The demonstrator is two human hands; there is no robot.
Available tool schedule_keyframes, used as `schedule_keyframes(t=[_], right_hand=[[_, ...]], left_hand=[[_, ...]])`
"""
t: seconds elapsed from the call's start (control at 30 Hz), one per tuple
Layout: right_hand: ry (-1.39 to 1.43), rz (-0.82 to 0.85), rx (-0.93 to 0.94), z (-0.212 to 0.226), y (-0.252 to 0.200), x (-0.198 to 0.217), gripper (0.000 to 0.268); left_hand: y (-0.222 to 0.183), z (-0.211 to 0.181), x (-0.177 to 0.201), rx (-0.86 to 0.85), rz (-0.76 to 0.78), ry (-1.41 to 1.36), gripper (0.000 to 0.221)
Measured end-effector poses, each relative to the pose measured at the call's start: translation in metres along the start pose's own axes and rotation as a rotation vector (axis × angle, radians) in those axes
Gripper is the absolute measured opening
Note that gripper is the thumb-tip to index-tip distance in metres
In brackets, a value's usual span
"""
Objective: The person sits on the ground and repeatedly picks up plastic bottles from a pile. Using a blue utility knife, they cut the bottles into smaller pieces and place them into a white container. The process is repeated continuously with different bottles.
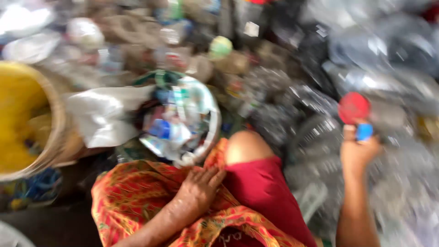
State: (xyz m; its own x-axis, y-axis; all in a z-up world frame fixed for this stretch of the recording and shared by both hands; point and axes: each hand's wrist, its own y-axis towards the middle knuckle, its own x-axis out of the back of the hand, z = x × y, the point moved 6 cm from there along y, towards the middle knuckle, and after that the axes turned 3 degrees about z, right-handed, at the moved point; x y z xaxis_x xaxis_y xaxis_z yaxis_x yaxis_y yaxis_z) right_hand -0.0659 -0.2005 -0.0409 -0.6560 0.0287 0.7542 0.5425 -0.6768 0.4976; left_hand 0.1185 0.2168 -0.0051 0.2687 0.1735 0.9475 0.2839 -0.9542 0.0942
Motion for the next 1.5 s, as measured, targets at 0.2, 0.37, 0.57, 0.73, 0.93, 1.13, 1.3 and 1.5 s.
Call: schedule_keyframes(t=[0.2,0.37,0.57,0.73,0.93,1.13,1.3,1.5], right_hand=[[0.239,0.505,0.325,0.251,0.124,-0.197,0.023],[0.177,0.609,0.780,0.401,0.226,-0.303,0.019],[-0.100,0.883,0.826,0.506,0.270,-0.381,0.041],[-0.465,0.975,1.091,0.459,0.196,-0.515,0.048],[-0.339,0.787,0.940,0.389,0.185,-0.525,0.046],[-0.090,0.758,0.156,0.347,0.197,-0.538,0.087],[0.649,1.200,-0.274,0.352,0.216,-0.509,0.050],[1.126,1.272,-0.320,0.421,0.231,-0.310,0.023]], left_hand=[[0.008,0.054,-0.011,-0.042,0.032,-0.208,0.023],[0.169,0.039,0.007,-0.094,-0.305,-0.010,0.012],[0.308,0.028,-0.065,0.056,-0.474,0.070,0.013],[0.321,0.003,-0.207,0.079,-0.460,-0.110,0.024],[0.257,-0.046,-0.297,0.051,-0.429,-0.320,0.040],[0.195,0.049,-0.219,0.060,-0.339,-0.456,0.057],[0.194,0.068,0.037,0.132,0.083,0.037,0.043],[0.213,0.149,-0.025,0.552,0.145,-0.614,0.039]])
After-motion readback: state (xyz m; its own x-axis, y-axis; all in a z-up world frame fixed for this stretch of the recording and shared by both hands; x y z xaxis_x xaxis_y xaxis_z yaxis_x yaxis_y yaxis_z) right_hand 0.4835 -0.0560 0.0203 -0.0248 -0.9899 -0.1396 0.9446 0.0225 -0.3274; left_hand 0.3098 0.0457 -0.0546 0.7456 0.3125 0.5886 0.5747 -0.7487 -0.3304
